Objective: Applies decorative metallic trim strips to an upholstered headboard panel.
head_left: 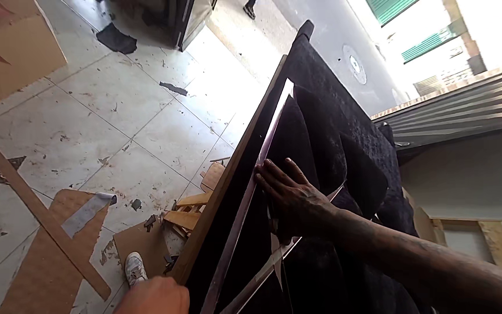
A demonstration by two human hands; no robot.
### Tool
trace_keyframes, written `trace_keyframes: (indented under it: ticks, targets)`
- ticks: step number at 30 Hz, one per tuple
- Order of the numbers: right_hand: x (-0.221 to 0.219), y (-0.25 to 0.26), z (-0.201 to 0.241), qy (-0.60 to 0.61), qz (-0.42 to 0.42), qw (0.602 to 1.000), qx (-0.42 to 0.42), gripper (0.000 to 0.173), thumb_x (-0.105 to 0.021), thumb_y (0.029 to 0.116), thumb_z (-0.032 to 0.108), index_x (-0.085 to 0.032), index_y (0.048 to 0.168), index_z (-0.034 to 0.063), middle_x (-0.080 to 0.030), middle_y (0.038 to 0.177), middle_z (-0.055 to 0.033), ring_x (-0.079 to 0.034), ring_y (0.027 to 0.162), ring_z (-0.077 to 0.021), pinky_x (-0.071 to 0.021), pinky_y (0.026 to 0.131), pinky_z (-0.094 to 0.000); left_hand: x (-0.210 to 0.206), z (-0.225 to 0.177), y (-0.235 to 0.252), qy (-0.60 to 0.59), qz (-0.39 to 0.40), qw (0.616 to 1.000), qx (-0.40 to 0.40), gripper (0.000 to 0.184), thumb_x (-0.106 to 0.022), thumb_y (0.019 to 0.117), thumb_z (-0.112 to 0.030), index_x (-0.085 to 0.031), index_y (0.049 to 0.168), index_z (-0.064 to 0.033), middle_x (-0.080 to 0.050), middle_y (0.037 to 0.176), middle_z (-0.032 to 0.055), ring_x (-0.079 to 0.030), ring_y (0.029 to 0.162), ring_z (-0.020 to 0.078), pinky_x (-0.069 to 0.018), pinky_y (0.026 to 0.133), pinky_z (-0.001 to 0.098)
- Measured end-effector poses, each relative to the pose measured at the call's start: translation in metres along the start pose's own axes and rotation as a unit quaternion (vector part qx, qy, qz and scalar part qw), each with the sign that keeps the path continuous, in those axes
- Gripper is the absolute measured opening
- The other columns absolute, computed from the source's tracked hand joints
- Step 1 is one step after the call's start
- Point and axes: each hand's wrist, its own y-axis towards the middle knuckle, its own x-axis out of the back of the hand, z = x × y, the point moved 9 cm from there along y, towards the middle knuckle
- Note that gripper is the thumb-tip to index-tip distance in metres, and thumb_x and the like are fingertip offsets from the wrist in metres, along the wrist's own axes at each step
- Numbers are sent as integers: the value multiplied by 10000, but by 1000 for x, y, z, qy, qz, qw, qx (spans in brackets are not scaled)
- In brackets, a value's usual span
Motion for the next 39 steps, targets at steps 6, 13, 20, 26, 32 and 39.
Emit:
trace_keyframes:
  ticks: [6, 13, 20, 26, 32, 39]
  targets:
    - [0, -8, -2, -6, -18, 1000, -24, 1558, -870, 265, 788, -382, 1601, 152, -246, 1715, -57, -93, 1602, -322, -41, 1242, -684, 191, -22, 82, -75, -180, 981, 14, 636, -577, 918, -724, -756, 1173, -170, -738, 1072, 106, -697, 1048, 295, -543, 915, 602]
    - [-4, -15, -5, 32, -26, 999, -24, 1456, -862, 342, 797, -438, 1573, 145, -300, 1695, -56, -133, 1598, -296, -54, 1257, -656, 250, -64, 146, 19, -167, 981, 94, 455, -780, 851, -485, -718, 879, -35, -709, 1001, 177, -682, 994, 343, -537, 829, 603]
    - [31, -4, -31, 55, 27, 998, 20, 1165, -794, 583, 800, -481, 1554, 237, -385, 1656, 25, -158, 1592, -306, -114, 1246, -662, 258, -69, 149, 54, -139, 982, 119, 496, -799, 820, -525, -730, 905, -41, -710, 1033, 171, -680, 1020, 332, -535, 849, 587]
    - [20, 17, -35, 4, 62, 998, -8, 962, -429, 775, 927, -643, 1404, 231, -477, 1597, 7, -189, 1586, -314, -46, 1235, -704, 258, -65, 157, 54, -136, 982, 119, 509, -795, 822, -536, -730, 912, -39, -707, 1035, 177, -679, 1022, 337, -534, 847, 591]
    - [49, 11, -58, 17, 77, 997, 2, 828, -403, 894, 829, -578, 1480, 272, -429, 1627, 76, -167, 1593, -304, -80, 1241, -681, 257, -70, 152, 70, -138, 980, 129, 512, -798, 808, -554, -737, 903, -55, -710, 1044, 163, -678, 1033, 329, -534, 850, 588]
    - [6, 10, -29, 68, -19, 998, 1, 800, -304, 946, 796, -614, 1448, 256, -475, 1600, 32, -247, 1574, -242, -109, 1245, -679, 255, -63, 155, 73, -142, 980, 121, 502, -799, 809, -545, -726, 875, -54, -708, 1013, 164, -678, 1007, 336, -532, 831, 590]
